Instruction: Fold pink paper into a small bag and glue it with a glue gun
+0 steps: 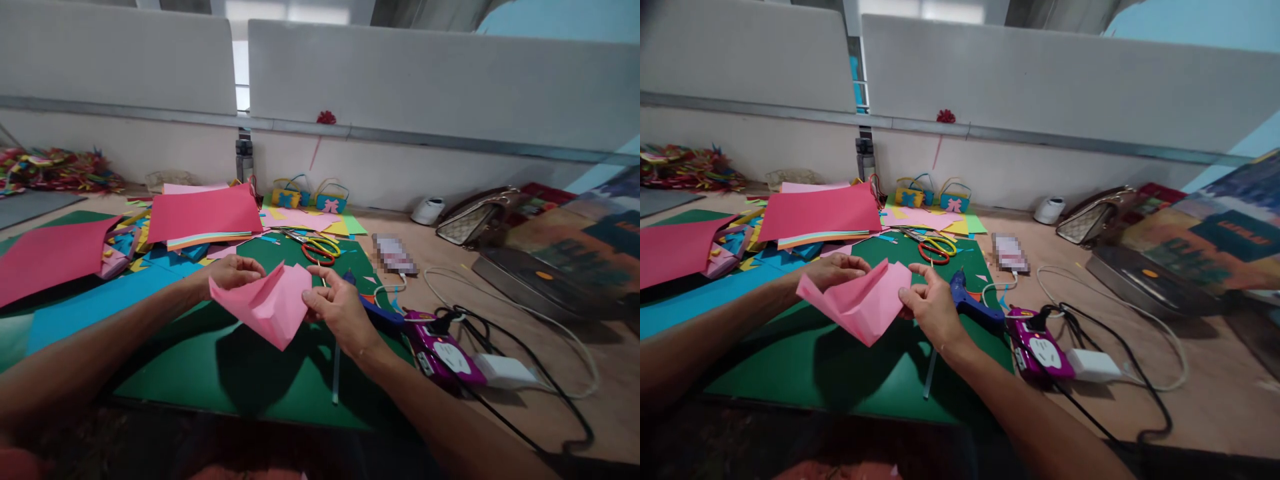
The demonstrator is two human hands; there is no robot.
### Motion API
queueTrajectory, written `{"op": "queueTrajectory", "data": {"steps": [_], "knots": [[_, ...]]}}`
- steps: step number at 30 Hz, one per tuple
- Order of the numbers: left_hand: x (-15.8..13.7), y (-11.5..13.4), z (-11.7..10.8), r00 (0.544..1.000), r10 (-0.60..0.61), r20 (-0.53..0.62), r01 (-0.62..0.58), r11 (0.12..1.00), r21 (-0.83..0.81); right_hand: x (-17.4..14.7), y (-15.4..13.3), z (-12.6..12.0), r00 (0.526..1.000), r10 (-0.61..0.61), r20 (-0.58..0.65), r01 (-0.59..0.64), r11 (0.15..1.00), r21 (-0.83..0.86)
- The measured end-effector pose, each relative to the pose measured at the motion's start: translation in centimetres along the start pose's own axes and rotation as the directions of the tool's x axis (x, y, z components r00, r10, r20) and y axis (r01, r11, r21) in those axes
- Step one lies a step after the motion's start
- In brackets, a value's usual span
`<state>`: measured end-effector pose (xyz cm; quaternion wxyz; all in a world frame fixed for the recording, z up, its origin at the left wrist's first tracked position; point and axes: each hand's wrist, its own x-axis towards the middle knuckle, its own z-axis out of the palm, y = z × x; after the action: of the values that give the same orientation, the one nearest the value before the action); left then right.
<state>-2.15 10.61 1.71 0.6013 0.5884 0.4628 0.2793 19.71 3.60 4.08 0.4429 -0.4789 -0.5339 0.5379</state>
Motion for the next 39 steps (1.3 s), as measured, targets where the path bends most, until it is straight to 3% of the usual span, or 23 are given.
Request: {"op": "queueTrajectory", "data": {"steps": [6, 12, 16, 21, 23, 25, 27, 30, 32, 34, 39], "knots": [[-1.0, 1.7, -1.4, 0.994, 0.092, -0.05, -0.09, 0.995, 0.048, 0.6, 0.6, -0.1, 0.997, -0.07, -0.022, 0.063, 0.97, -0.234], [-2.4, 2.8, -1.5, 0.963, 0.206, 0.173, -0.247, 0.934, 0.26, 1.0, 1.6, -0.1, 0.996, -0.094, -0.004, 0.086, 0.926, -0.369], [-3.5, 3.7, -1.4, 0.915, 0.291, 0.279, -0.383, 0.844, 0.376, 1.0, 1.5, -0.2, 0.996, -0.085, 0.014, 0.079, 0.836, -0.543], [-4.2, 4.1, -1.9, 0.833, 0.325, 0.447, -0.531, 0.698, 0.481, 0.5, 0.7, 0.0, 0.993, -0.12, 0.006, 0.08, 0.622, -0.779], [-4.5, 4.0, -1.8, 0.792, 0.342, 0.505, -0.59, 0.641, 0.491, 0.2, 0.4, 0.1, 0.991, -0.134, 0.013, 0.075, 0.466, -0.881], [-4.8, 3.9, -1.5, 0.762, 0.35, 0.544, -0.635, 0.569, 0.523, -0.2, 0.2, 0.1, 0.986, -0.158, 0.056, 0.095, 0.253, -0.963], [-5.1, 3.8, -1.0, 0.766, 0.338, 0.547, -0.639, 0.49, 0.593, -0.5, 0.1, -0.1, 0.962, -0.205, 0.177, 0.199, 0.087, -0.976], [-5.1, 3.7, -0.4, 0.798, 0.314, 0.514, -0.603, 0.419, 0.679, -0.4, -0.1, -0.5, 0.843, -0.264, 0.469, 0.492, 0.027, -0.87], [-5.0, 3.6, -0.2, 0.815, 0.317, 0.485, -0.58, 0.447, 0.682, -0.1, -0.3, -0.7, 0.745, -0.252, 0.617, 0.643, 0.029, -0.765], [-4.7, 3.6, -0.2, 0.827, 0.337, 0.45, -0.562, 0.528, 0.636, 0.3, -0.4, -0.7, 0.695, -0.22, 0.685, 0.707, 0.035, -0.706], [-4.3, 3.9, -0.8, 0.853, 0.315, 0.416, -0.507, 0.687, 0.52, 1.0, -0.6, -0.6, 0.694, -0.149, 0.704, 0.719, 0.089, -0.689]]}}
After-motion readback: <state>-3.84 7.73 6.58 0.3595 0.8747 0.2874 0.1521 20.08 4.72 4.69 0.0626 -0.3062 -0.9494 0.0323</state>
